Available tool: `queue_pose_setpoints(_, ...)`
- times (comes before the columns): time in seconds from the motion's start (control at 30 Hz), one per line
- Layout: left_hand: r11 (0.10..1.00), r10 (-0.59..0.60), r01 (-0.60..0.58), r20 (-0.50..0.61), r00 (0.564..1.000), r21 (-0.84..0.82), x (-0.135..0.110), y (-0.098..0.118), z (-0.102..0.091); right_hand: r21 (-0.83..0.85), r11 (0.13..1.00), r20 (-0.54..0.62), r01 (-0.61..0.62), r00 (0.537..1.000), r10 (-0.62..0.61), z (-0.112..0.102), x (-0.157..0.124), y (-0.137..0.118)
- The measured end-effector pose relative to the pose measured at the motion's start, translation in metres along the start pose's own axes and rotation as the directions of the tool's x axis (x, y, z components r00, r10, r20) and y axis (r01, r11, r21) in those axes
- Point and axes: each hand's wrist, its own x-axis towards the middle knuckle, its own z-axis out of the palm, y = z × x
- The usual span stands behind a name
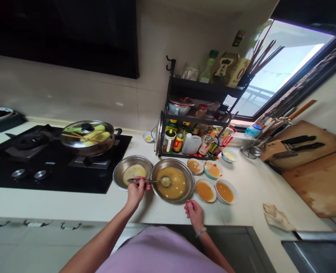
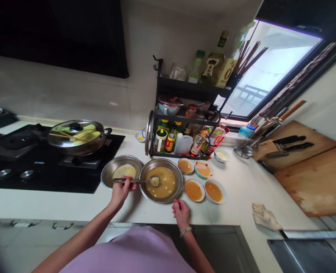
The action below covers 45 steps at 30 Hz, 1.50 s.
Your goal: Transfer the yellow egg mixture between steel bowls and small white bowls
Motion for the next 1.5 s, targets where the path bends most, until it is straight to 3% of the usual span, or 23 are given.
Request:
queue_pose_setpoints(0.33, 0.994, -0.046, 0.036, -0.099, 0.994, -0.102, 0.001, 0.026, -0.015, -0.016, 1.0, 0.014, -0.005, 1.0, 0.005, 0.0, 0.0, -0.001)
queue_pose_setpoints(0.6, 0.996, -0.006, -0.016, -0.251, 0.968, -0.087, 0.01, 0.046, -0.051, -0.02, 1.0, 0.014, 0.0, 1.0, 0.0, 0.0, 0.0, -0.002)
queue_pose_setpoints(0.7, 0.998, 0.054, -0.06, -0.289, 0.956, -0.012, 0.012, 0.048, -0.068, -0.03, 1.0, 0.025, 0.003, 1.0, -0.002, 0.0, 0.0, -0.002)
queue_pose_setpoints(0.83, 0.953, 0.208, -0.128, -0.286, 0.935, 0.276, 0.01, 0.04, -0.087, -0.019, 1.0, 0.031, 0.005, 1.0, -0.005, -0.001, 0.001, -0.001)
queue_pose_setpoints(0.97, 0.798, 0.433, -0.319, -0.119, 0.893, 0.512, 0.002, 0.03, -0.096, -0.009, 1.0, 0.029, 0.004, 1.0, -0.004, -0.001, 0.001, 0.0)
queue_pose_setpoints(1.07, 0.665, 0.576, -0.498, 0.041, 0.816, 0.556, -0.003, 0.029, -0.094, -0.006, 1.0, 0.033, 0.01, 0.999, -0.01, -0.001, 0.001, 0.001)
queue_pose_setpoints(1.17, 0.617, 0.636, -0.559, 0.066, 0.768, 0.554, -0.006, 0.031, -0.086, -0.004, 1.0, 0.033, 0.011, 0.999, -0.011, -0.001, 0.0, 0.001)
queue_pose_setpoints(1.23, 0.673, 0.608, -0.533, 0.027, 0.793, 0.513, -0.009, 0.034, -0.077, -0.003, 1.0, 0.029, 0.005, 1.0, -0.005, -0.001, 0.0, 0.0)
queue_pose_setpoints(1.37, 0.835, 0.453, -0.43, 0.014, 0.891, 0.342, -0.017, 0.038, -0.052, 0.003, 1.0, 0.024, 0.005, 1.0, -0.005, -0.001, 0.0, -0.002)
queue_pose_setpoints(1.43, 0.843, 0.442, -0.449, 0.093, 0.892, 0.296, -0.02, 0.036, -0.038, 0.003, 1.0, 0.027, 0.006, 1.0, -0.006, -0.001, 0.0, -0.002)
queue_pose_setpoints(1.5, 0.796, 0.484, -0.529, 0.214, 0.848, 0.293, -0.022, 0.031, -0.025, -0.003, 1.0, 0.03, 0.006, 1.0, -0.006, -0.001, 0.0, -0.002)
